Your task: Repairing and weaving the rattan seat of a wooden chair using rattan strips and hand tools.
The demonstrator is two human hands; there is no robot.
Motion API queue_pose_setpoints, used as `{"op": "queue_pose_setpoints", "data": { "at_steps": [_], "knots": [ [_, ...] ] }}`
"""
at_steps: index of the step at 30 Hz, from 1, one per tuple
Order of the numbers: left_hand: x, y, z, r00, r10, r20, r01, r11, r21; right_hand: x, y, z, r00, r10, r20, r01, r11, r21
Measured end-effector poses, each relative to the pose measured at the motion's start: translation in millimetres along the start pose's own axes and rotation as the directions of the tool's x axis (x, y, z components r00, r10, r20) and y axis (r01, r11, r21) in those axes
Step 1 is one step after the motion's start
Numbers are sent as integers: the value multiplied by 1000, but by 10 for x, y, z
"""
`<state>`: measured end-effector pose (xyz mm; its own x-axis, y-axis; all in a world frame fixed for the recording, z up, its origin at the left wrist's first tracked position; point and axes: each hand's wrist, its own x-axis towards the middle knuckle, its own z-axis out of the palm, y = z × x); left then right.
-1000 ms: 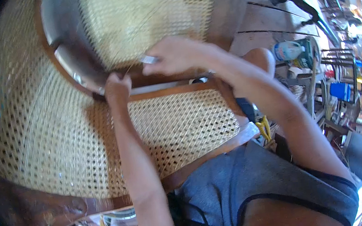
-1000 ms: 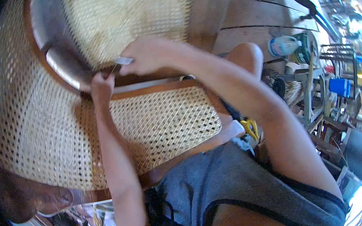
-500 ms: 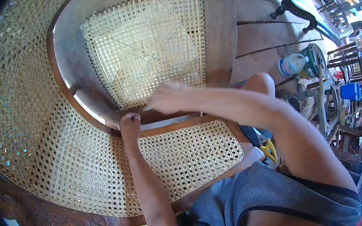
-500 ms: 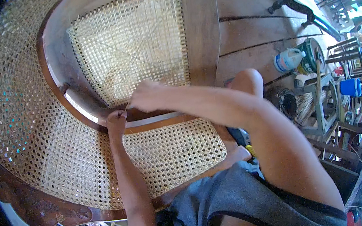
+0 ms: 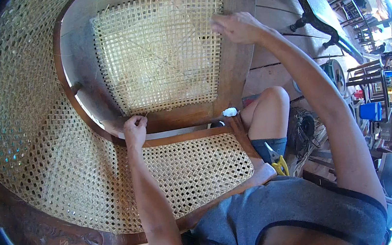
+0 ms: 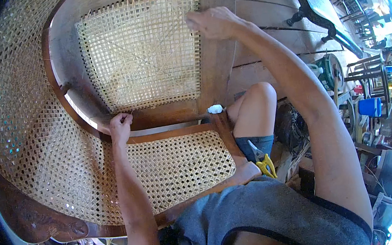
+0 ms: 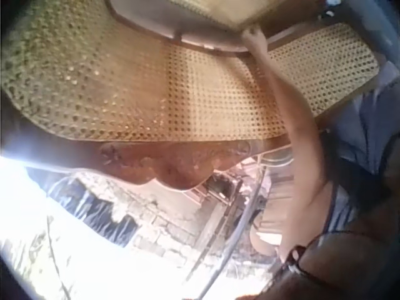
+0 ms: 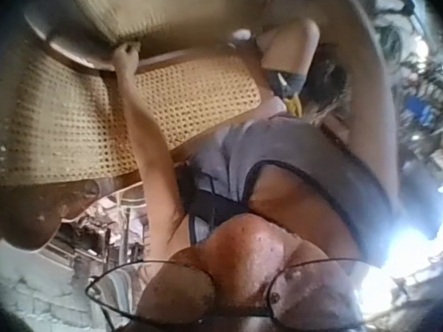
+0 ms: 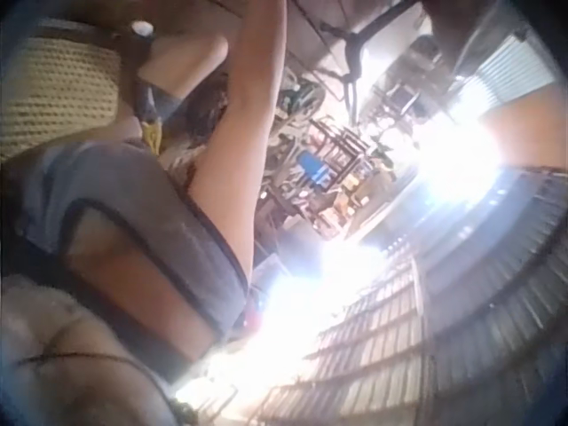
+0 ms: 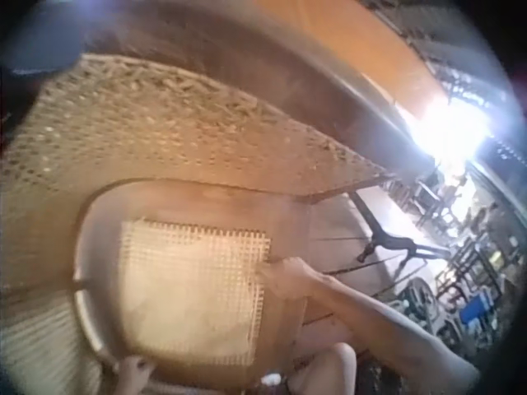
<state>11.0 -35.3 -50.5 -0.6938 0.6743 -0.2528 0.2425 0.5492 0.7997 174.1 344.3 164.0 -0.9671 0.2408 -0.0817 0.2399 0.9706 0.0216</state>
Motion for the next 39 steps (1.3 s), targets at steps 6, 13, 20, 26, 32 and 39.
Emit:
{"op": "queue_pose_setpoints", "data": {
  "at_steps": [6, 13, 20, 26, 32, 39],
  "knots": [
    [8, -126, 36, 991, -128, 25, 129, 988, -87, -93, 181, 201, 907, 349, -237, -169, 815, 554],
    [-14, 95, -8, 993, -119, -13, 120, 991, 59, -191, 189, 346, 793, 527, -306, -290, 769, 570],
    [-18, 86, 118, 995, 33, -95, -29, 999, 42, -196, 187, 413, 773, 545, -325, -193, 690, 698],
    [-13, -172, 133, 995, 23, -97, -16, 997, 75, -147, 19, 494, 725, 507, -466, -98, 746, 659],
    [-6, -100, 110, 999, 11, -45, -6, 993, 118, -184, -27, 522, 635, 550, -542, -144, 774, 617],
    [-76, 457, -15, 951, 134, -279, -81, 978, 193, -155, -110, 416, 631, 521, -574, -139, 804, 577]
  ]
}}
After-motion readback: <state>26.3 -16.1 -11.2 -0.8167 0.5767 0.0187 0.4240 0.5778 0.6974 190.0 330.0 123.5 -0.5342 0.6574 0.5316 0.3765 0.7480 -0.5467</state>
